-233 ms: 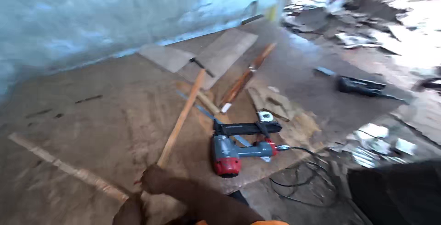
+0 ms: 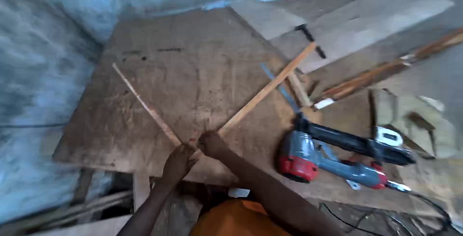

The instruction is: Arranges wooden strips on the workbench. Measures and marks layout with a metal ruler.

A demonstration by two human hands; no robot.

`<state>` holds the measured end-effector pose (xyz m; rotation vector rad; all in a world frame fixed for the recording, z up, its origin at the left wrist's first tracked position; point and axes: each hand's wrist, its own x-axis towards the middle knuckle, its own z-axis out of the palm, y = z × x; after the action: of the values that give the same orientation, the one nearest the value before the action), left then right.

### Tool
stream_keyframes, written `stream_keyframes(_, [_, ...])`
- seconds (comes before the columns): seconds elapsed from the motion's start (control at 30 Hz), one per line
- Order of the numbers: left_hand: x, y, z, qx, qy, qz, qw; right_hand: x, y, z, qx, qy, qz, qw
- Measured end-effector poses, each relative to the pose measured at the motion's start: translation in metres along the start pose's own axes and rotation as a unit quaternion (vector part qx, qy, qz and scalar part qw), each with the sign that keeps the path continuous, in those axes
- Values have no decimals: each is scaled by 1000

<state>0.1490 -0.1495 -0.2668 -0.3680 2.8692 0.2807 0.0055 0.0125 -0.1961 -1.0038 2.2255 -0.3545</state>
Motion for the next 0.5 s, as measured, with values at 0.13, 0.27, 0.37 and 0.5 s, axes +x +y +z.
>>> stream_keyframes(0.13, [-11,-3,-10,-76,70,44,994,29,38,45,15,168,-135,976])
stream_keyframes(0.27, [-15,-11,-11,-206,74,47,975,28,35,44,-1,164,-124,979])
stream_keyframes(0.37, [-15,-11,-29,-236,45,79,968,27,36,45,2,170,-130,977])
stream_keyframes(0.5, [7,-14,-53,-202,-34,91,975,28,35,45,2,186,-136,973])
